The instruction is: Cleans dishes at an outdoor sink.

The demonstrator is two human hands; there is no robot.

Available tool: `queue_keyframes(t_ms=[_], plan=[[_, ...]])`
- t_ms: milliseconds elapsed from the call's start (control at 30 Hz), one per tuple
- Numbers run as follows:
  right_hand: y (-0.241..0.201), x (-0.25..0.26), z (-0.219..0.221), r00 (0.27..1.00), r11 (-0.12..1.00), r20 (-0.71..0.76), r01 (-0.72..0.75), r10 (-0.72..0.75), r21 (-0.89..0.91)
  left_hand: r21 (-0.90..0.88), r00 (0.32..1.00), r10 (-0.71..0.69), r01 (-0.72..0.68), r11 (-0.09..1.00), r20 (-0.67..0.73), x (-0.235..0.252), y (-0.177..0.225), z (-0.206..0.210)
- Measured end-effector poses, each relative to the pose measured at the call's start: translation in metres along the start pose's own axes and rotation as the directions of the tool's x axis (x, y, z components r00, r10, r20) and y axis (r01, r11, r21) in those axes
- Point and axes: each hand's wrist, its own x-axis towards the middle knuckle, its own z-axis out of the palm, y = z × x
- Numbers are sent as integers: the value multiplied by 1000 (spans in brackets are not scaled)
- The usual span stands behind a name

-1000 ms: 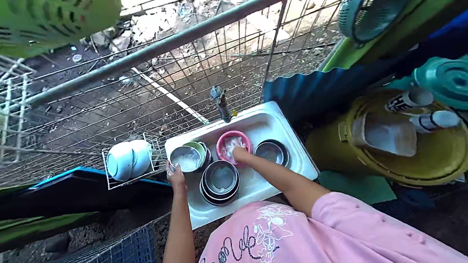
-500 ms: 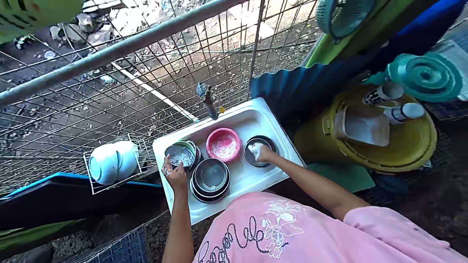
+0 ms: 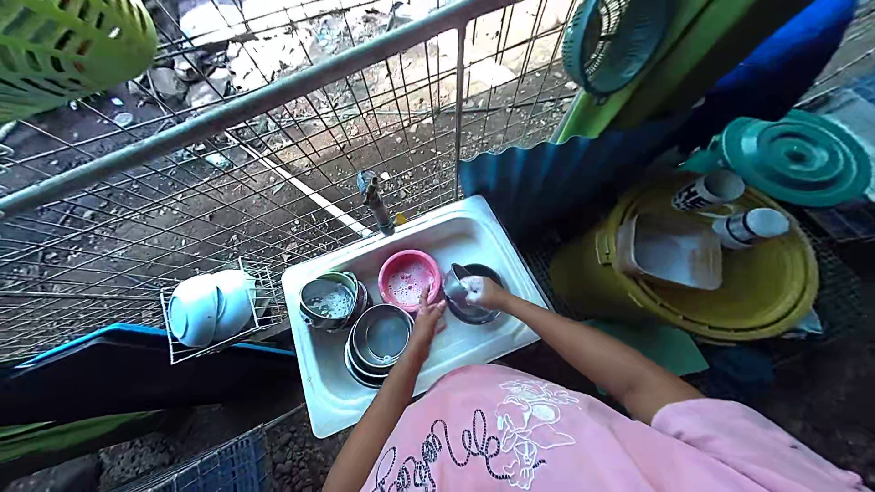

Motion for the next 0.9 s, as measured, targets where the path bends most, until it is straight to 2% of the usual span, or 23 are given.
queue_keyframes(t_ms=[67,100,167,200,267,300,367,400,433,500,533,567,600,633,700,767,800,833,900], plan=[[-26,-1,11,997,990,-38,69,-64,122,-145,999,32,-36,989,-27,10,-11,17],[-37,-3,22,990,981,-21,139,-137,138,-165,989,98,-115,980,-108,17,-14,23],[-49,-9,34,968,968,84,226,-235,106,-135,925,232,-282,950,-300,24,-12,25],[-51,-12,32,957,968,147,252,-248,-10,-106,887,268,-329,939,-376,26,-10,23],[-58,-12,8,954,895,259,242,-149,-375,-67,868,328,-378,924,-372,24,-4,16],[-58,-8,-4,963,827,251,220,-100,-517,-33,873,343,-377,926,-347,23,-4,15],[-52,4,-13,977,752,78,202,-197,-627,-22,913,276,-296,955,-299,22,-7,27],[-52,11,-10,971,775,-23,177,-239,-607,-48,927,233,-258,965,-293,24,-8,35],[-59,14,-3,975,841,-90,125,-201,-526,-72,931,213,-244,967,-297,27,-9,40],[-75,10,11,979,939,-128,112,-161,-326,-52,909,258,-290,956,-326,33,-4,37],[-73,7,13,974,933,-83,177,-213,-312,-4,890,300,-320,947,-342,32,2,28],[-67,4,9,964,891,16,252,-266,-377,42,877,339,-346,937,-341,29,8,17],[-64,3,-1,962,841,138,272,-235,-467,87,864,380,-373,924,-332,25,11,10],[-65,7,-11,961,788,190,276,-204,-551,119,859,396,-378,918,-326,22,12,9],[-62,24,-14,951,737,84,285,-298,-613,114,883,353,-335,935,-310,19,11,20],[-64,30,6,924,829,-66,305,-377,-468,74,898,322,-314,946,-301,22,10,27],[-66,26,13,903,850,-91,356,-420,-388,66,894,329,-325,943,-305,24,16,24],[-68,20,14,894,839,-42,402,-447,-366,85,880,359,-350,933,-311,23,21,16],[-74,10,-7,934,803,188,357,-303,-478,133,873,385,-362,923,-297,18,24,-1]])
